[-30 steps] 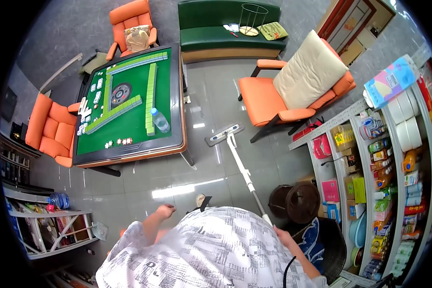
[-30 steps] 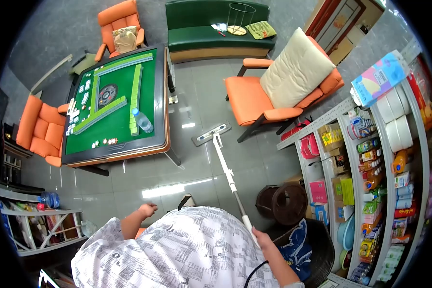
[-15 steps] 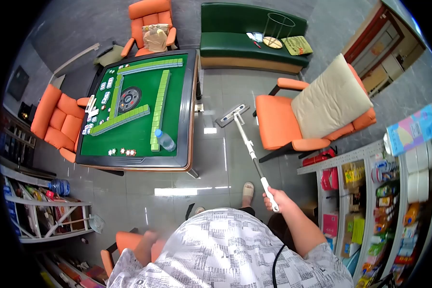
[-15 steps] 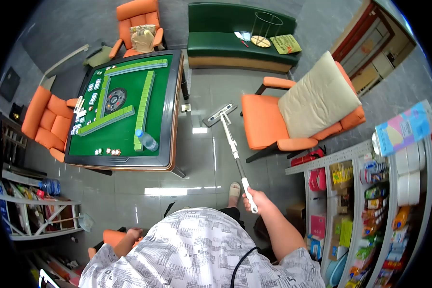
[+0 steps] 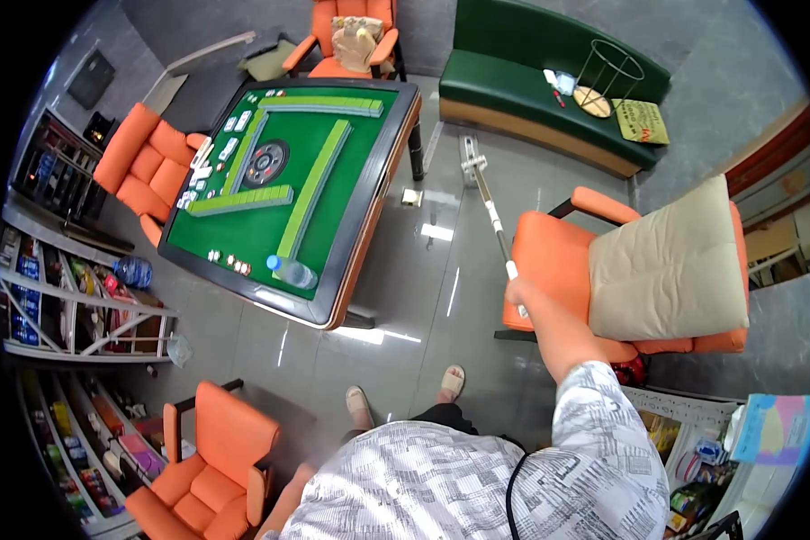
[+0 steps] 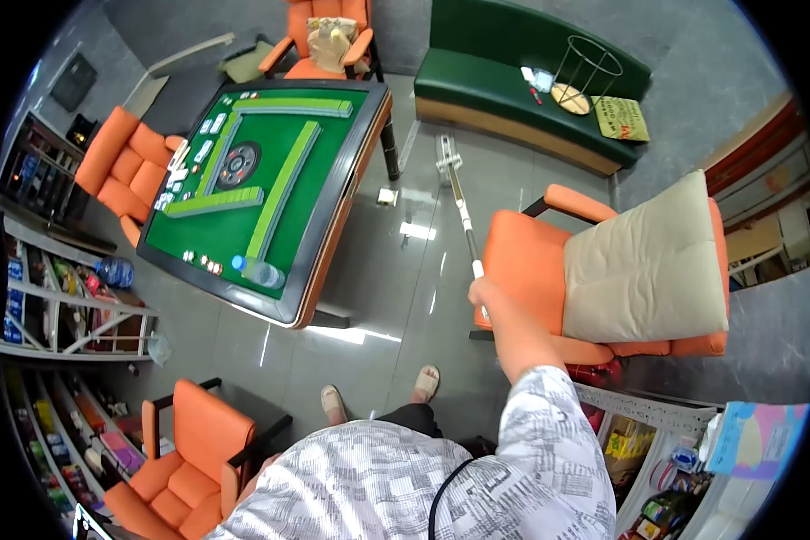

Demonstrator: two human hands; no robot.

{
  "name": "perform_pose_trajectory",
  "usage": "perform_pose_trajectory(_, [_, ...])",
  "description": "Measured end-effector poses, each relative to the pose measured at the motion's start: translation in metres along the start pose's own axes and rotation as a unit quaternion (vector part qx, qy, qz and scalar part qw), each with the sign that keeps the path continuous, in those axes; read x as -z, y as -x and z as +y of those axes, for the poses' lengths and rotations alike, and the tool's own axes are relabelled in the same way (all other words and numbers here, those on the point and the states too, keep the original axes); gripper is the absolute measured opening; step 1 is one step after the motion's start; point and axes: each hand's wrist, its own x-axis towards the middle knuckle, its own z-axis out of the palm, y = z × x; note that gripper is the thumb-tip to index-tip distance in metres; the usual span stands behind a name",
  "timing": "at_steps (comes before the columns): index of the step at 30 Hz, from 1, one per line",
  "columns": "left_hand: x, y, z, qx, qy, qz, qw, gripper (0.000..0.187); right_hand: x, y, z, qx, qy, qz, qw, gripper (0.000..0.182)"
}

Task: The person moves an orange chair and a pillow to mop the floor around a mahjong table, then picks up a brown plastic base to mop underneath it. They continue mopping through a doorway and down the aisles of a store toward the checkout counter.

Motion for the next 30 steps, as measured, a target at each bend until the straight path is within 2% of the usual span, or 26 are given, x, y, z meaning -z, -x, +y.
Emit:
perform_pose_trajectory(2, [-0.010,0.004,-0.011,-0.070,-0.103,-0.006,0.992,0.036,0.020,0.013,-0.025,-0.083,0.012,0.014,0.996,0.029])
perform_pose_trajectory(4, [-0.014,0.007,-0.030,-0.121,-0.197,-0.003,0.973,0.036,-0.007,-0.003,-0.036,-0.091,0.019,0.047,0.995,0.030])
perform_pose_trajectory(8, [0.010,0.034,-0.040,-0.109,-0.059,0.048,0.991,0.038,-0.084,0.046,-0.051,-0.107,0.003,0.125,0.986,0.031])
perform_pose_trajectory(10, [0.027,0.034,-0.068,-0.054,0.003,0.028,0.998,0.038,-0.157,0.043,-0.043,-0.051,0.097,0.100,0.989,0.033])
perform_pose_trajectory(11, [0.034,0.031,-0.085,-0.013,0.048,0.011,0.999,0.038,-0.155,0.089,-0.069,-0.155,-0.079,0.131,0.976,0.035])
perform_pose_trajectory(12, [0.042,0.028,-0.103,0.034,0.111,-0.007,0.993,0.039,-0.144,0.155,-0.103,-0.254,-0.251,0.158,0.921,0.037])
perform_pose_trajectory(14, [0.064,0.015,-0.132,0.111,0.249,-0.038,0.961,0.040,-0.180,0.193,-0.129,-0.255,-0.238,0.143,0.926,0.037])
perform_pose_trajectory(17, [0.093,-0.019,-0.168,0.133,0.350,-0.072,0.924,0.044,-0.248,0.246,-0.170,-0.258,-0.222,0.137,0.930,0.034])
perform_pose_trajectory(18, [0.093,-0.045,-0.199,0.117,0.341,-0.070,0.930,0.045,-0.265,0.263,-0.186,-0.260,-0.218,0.139,0.930,0.033])
perform_pose_trajectory(19, [0.083,-0.068,-0.222,-0.007,0.208,-0.009,0.978,0.037,-0.280,0.280,-0.202,-0.262,-0.222,0.131,0.930,0.032])
perform_pose_trajectory(20, [0.080,-0.077,-0.230,-0.108,0.053,0.085,0.989,0.030,-0.290,0.303,-0.218,-0.263,-0.224,0.122,0.930,0.031])
perform_pose_trajectory(23, [0.112,-0.090,-0.225,0.014,0.094,0.050,0.994,0.040,-0.324,0.368,-0.260,-0.267,-0.214,0.076,0.937,0.033])
perform_pose_trajectory(26, [0.122,-0.099,-0.221,0.062,0.087,-0.040,0.994,0.045,-0.365,0.427,-0.277,-0.270,-0.241,0.067,0.930,0.036])
perform_pose_trajectory(27, [0.107,-0.121,-0.250,-0.040,-0.096,-0.008,0.995,0.042,-0.380,0.443,-0.277,-0.275,-0.244,0.054,0.928,0.040])
perform_pose_trajectory(28, [0.105,-0.124,-0.250,-0.019,-0.049,-0.006,0.999,0.042,-0.389,0.455,-0.278,-0.280,-0.247,0.043,0.927,0.043])
perform_pose_trajectory(30, [0.101,-0.120,-0.236,0.024,0.046,-0.005,0.999,0.049,-0.394,0.480,-0.283,-0.252,-0.266,-0.037,0.930,0.061])
